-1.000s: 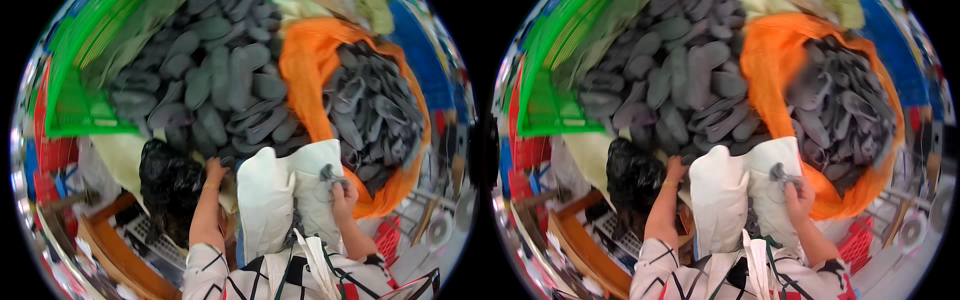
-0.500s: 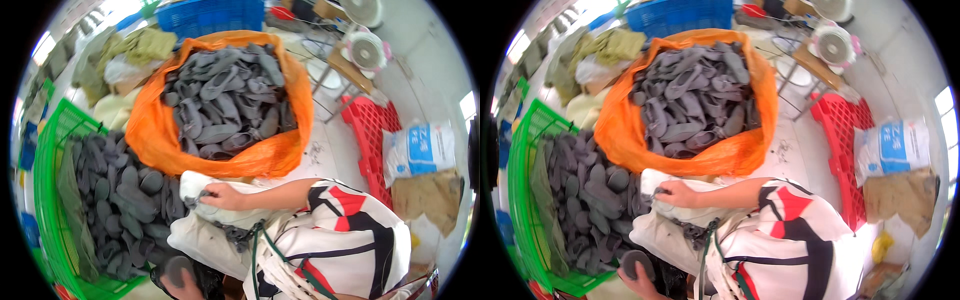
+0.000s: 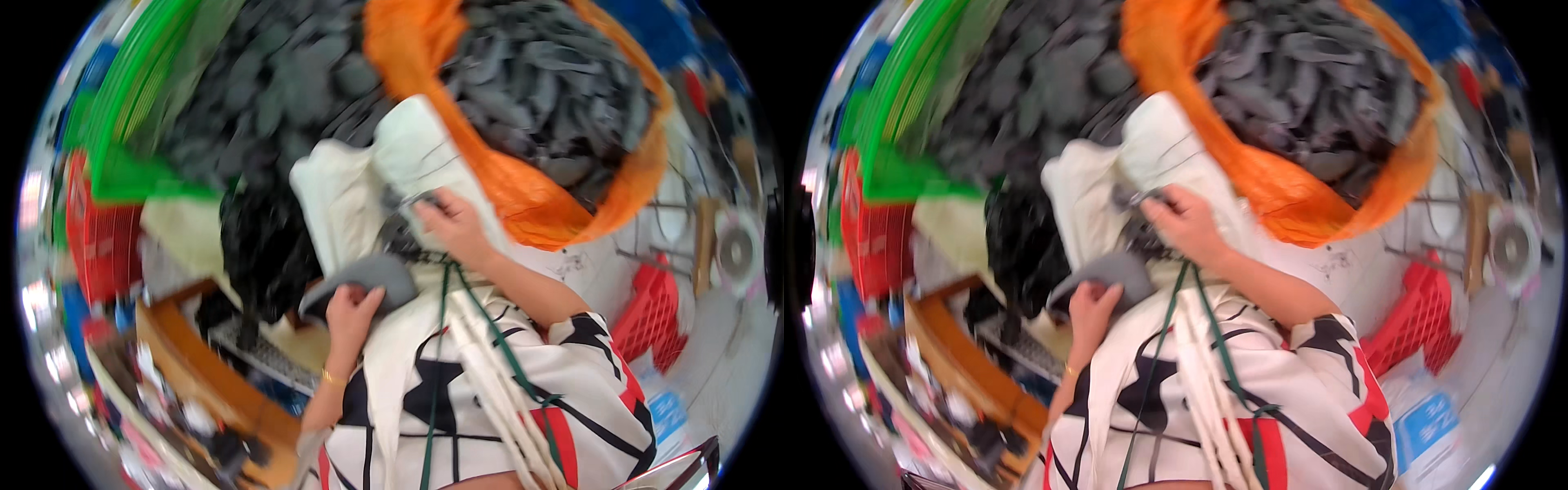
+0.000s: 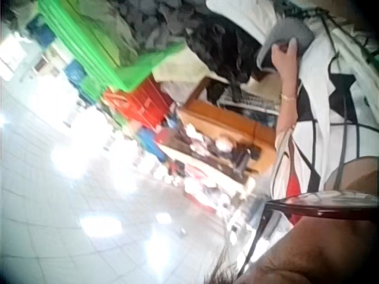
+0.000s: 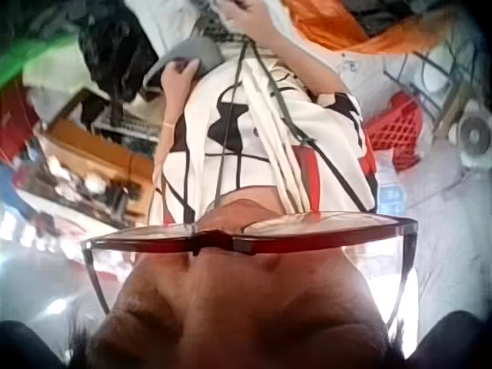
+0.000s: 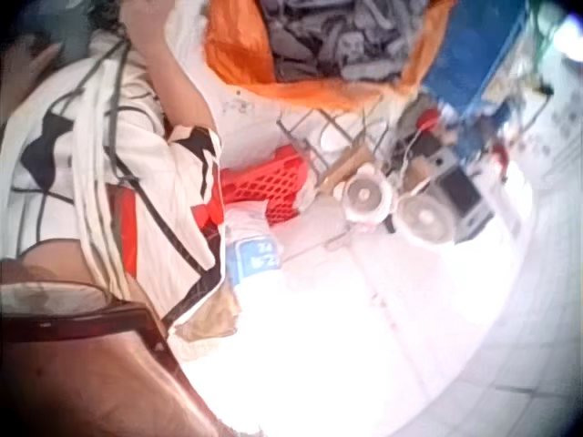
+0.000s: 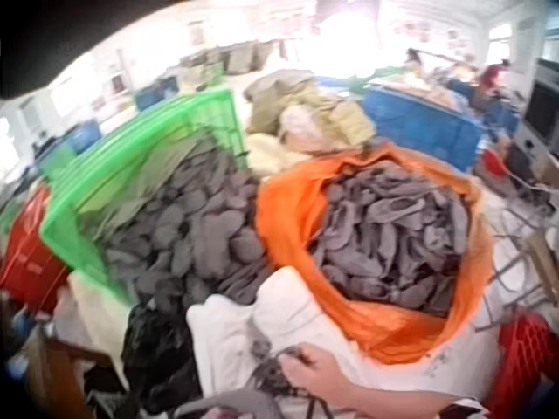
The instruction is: The person sews grey slipper uppers using a needle and thread. They pick up a slipper from a large orange bag, stitch the opening closed, and place the finished item into a white cloth bag. The process is repeated for multiple slippers in a factory setting.
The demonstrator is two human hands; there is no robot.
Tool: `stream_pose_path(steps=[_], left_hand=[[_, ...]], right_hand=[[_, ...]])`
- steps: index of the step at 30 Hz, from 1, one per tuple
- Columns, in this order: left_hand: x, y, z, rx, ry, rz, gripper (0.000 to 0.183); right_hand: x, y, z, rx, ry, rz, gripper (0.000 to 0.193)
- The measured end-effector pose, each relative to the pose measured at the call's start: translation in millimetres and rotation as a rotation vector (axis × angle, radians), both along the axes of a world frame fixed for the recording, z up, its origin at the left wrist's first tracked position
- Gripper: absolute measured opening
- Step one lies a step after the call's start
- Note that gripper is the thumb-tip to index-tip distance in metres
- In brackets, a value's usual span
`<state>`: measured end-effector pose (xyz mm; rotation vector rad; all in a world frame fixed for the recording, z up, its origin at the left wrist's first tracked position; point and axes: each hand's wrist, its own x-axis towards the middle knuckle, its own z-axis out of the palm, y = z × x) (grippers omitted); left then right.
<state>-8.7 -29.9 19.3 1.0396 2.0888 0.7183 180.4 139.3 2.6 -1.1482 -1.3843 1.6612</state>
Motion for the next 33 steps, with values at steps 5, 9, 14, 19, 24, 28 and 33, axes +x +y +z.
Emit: stream_pose_path(steps=[5,9,14,19,24,28,33], left_hand=[[-2,-1,14,-0.117,-0.887,0.288,0.015],[-3,-1,20,-0.153,-1.034,0.251,0.01],[2,-5,5,0.298,-1.032,0.554,0.003],[13,21,8,0.602,-1.107,0.543,0.036],[12,30,5,0.539,-1.153,0.603,0.04],[9,34,-10,0.468,-1.191,0.8,0.028],[8,39,-11,0.463,-1.234,0.874,0.026]], right_hand=[[-12,-21,5,-0.183,0.123,0.087,0.017],[-15,-24,5,-0.165,0.05,0.185,0.018],[-15,-11,21,-0.112,0.071,0.073,0.02],[-29,-19,30,-0.149,0.146,0.169,0.023],[-43,-39,11,0.297,-0.107,0.613,0.021],[-37,-36,14,0.441,-0.187,0.657,0.019],[-29,-22,33,-0.011,-0.133,0.514,0.022]])
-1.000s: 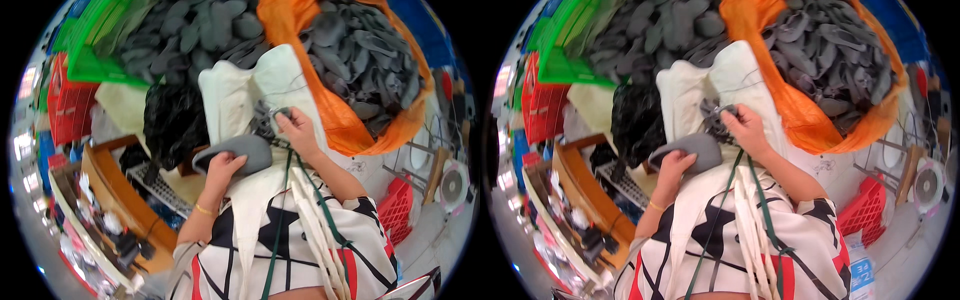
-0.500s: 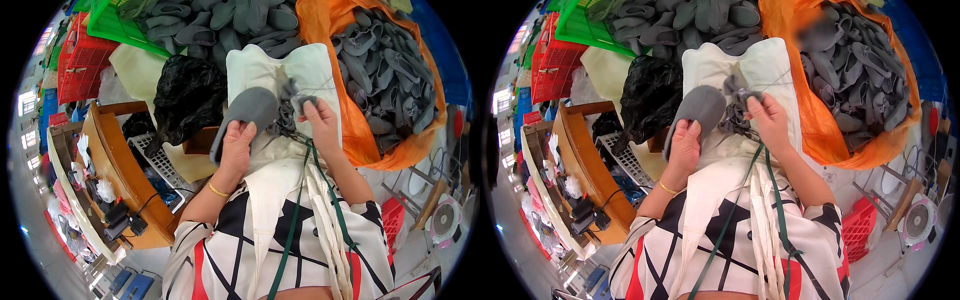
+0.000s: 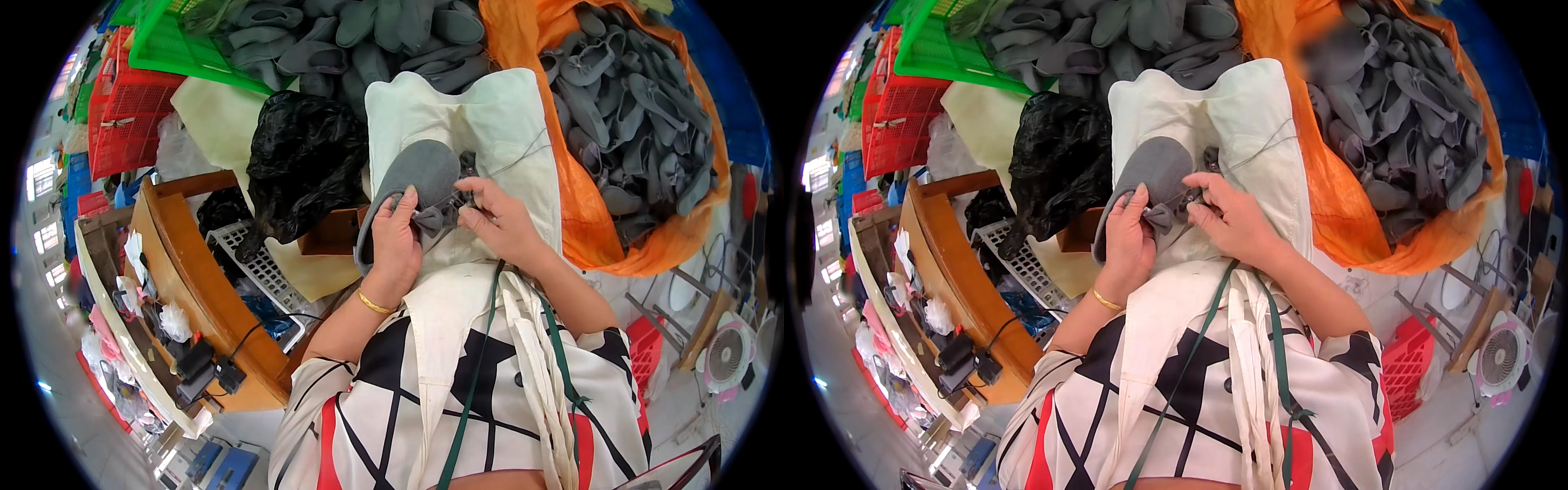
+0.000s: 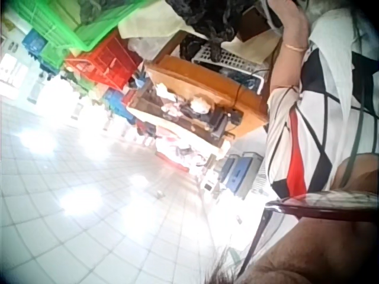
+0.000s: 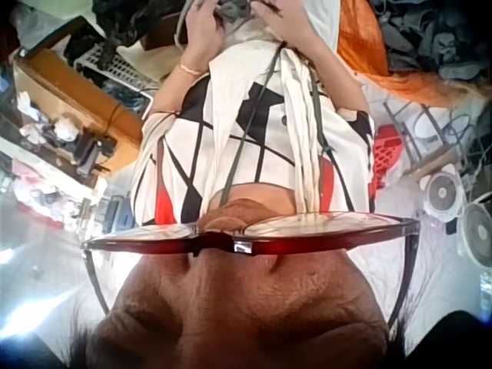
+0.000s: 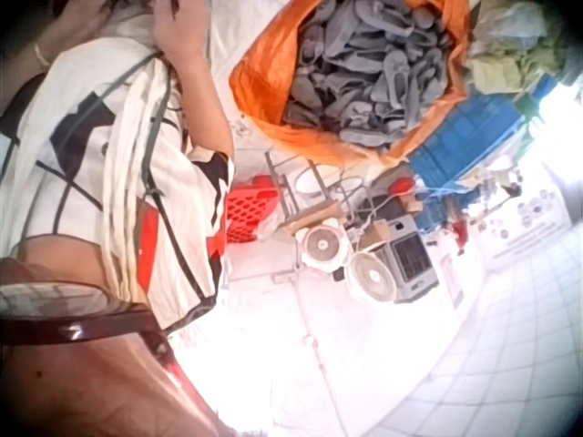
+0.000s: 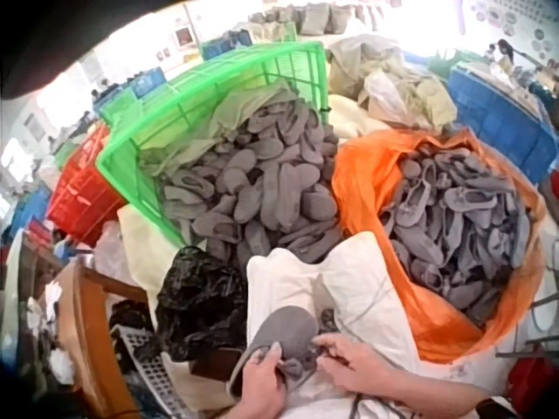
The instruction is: The person sews grey slipper uppers using a needle and thread. They pick up a slipper from a large orange bag, stitch the opening closed, and place the finished item into a white cloth bag. The process is repeated for multiple slippers in a factory setting.
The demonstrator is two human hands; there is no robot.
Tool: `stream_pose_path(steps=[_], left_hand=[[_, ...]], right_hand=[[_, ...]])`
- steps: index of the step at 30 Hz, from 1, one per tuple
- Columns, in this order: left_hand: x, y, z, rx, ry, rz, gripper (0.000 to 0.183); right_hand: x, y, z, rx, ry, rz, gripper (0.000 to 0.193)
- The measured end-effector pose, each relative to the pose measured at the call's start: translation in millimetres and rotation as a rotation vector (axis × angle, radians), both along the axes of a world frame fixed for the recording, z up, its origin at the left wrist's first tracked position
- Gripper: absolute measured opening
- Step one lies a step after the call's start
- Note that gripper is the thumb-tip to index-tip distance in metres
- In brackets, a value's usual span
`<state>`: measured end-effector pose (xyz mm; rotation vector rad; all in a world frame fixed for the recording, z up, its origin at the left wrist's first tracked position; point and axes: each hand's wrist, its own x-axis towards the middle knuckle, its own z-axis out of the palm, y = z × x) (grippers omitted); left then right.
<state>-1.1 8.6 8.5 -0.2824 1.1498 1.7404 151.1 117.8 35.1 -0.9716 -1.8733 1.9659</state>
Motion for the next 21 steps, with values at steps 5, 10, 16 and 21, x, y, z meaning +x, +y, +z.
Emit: stream_pose_path(steps=[5,10,16,21], left_hand=[[-3,10,4,0.008,-0.019,0.0,0.024],[-2,12,5,-0.061,-0.019,-0.005,0.022],[-2,10,7,-0.068,-0.027,-0.035,0.018],[-3,4,6,-0.032,-0.047,-0.04,0.028]], right_hand=[[-2,10,0,0.087,-0.077,0.135,0.016],[-16,14,23,-0.129,-0.153,0.05,0.012],[-29,8,4,0.152,-0.08,0.036,0.012],[-32,7,3,0.154,-0.082,0.063,0.013]])
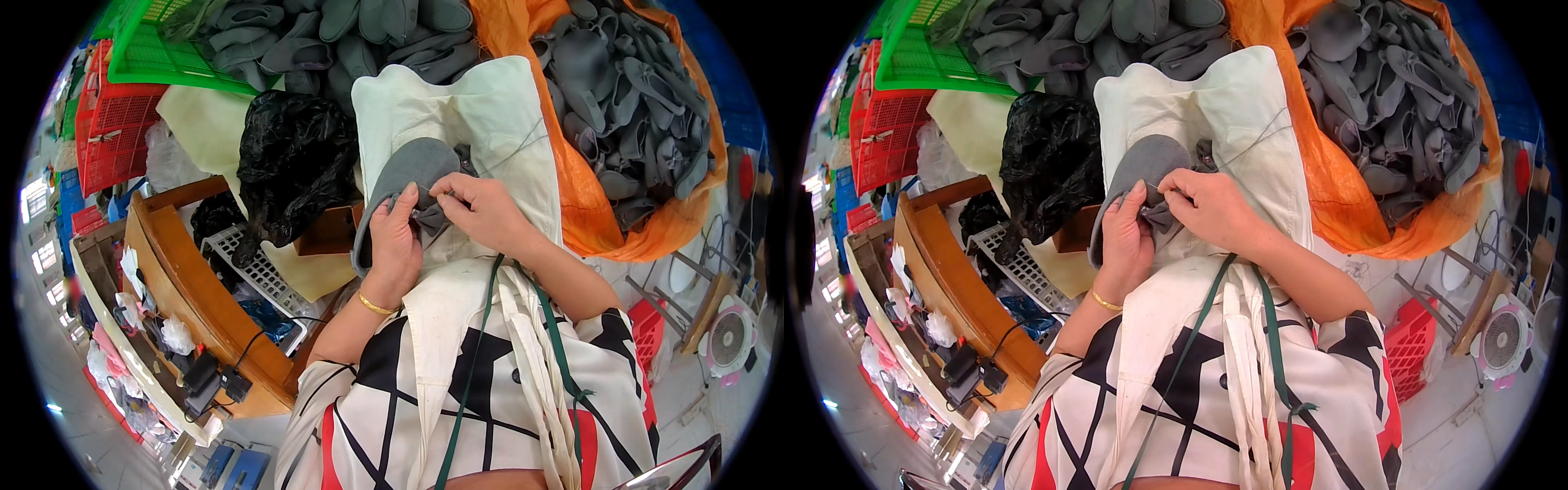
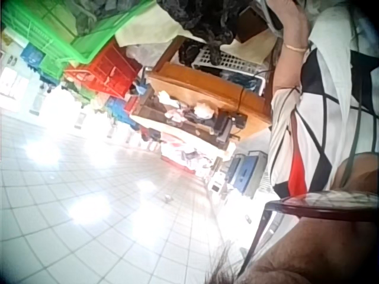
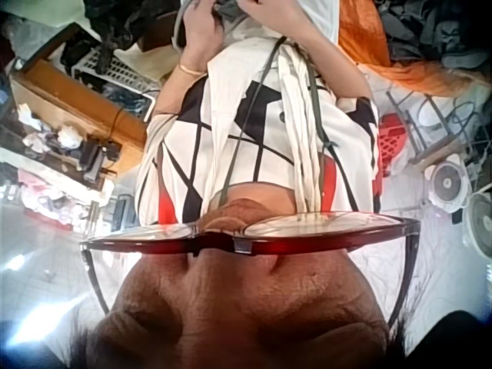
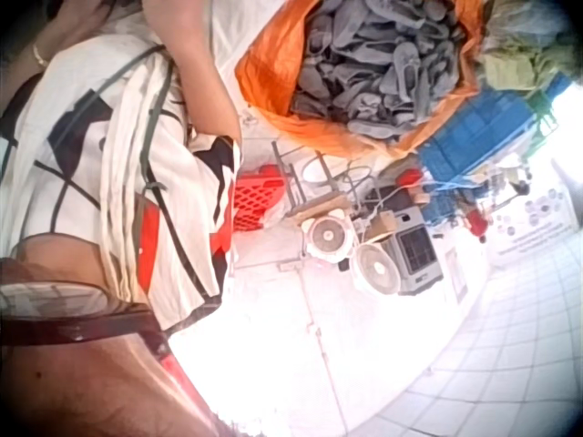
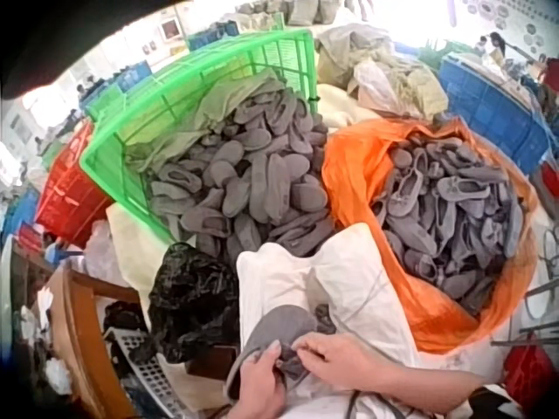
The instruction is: The person sews grey slipper uppers using a needle and thread. They pick up a slipper from a large orange bag, stitch the opening closed, and place the finished item into a white cloth bag. The process is repeated for multiple slippers in a factory setting.
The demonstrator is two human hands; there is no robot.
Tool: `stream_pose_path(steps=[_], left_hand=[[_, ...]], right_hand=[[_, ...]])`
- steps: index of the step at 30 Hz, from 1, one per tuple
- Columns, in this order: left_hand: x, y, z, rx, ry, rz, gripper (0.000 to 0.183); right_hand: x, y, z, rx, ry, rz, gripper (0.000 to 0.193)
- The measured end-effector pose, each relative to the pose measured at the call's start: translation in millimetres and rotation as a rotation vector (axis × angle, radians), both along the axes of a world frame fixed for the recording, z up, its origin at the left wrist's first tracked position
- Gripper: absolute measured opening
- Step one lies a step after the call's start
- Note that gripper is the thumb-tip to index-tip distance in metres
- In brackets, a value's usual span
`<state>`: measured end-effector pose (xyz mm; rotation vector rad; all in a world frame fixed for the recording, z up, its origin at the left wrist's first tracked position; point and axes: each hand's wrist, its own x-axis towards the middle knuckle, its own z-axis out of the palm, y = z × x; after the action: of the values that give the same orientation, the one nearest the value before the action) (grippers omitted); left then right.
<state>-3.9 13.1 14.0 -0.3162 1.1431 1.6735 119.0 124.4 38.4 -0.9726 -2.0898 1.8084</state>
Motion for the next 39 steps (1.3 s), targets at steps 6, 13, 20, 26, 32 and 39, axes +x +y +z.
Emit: stream_pose_path(steps=[6,13,20,26,32,39], left_hand=[[3,-1,-6,0.031,0.017,-0.011,0.034],[3,0,-5,0.029,0.029,-0.014,0.033],[8,-1,-2,0.013,0.095,-0.043,0.035],[16,-2,3,0.037,0.154,-0.081,0.03],[10,-2,-2,0.032,0.112,-0.041,0.023],[8,-1,-4,0.019,0.112,-0.004,0.019]], right_hand=[[2,2,-5,0.007,-0.004,0.009,0.013],[2,4,-4,0.054,-0.006,0.024,0.013],[2,11,-4,0.008,-0.064,0.067,0.012],[2,9,-4,-0.065,-0.075,0.057,0.01],[8,-3,-19,0.017,0.027,-0.001,0.011],[10,-9,-28,0.09,0.08,-0.004,0.012]])
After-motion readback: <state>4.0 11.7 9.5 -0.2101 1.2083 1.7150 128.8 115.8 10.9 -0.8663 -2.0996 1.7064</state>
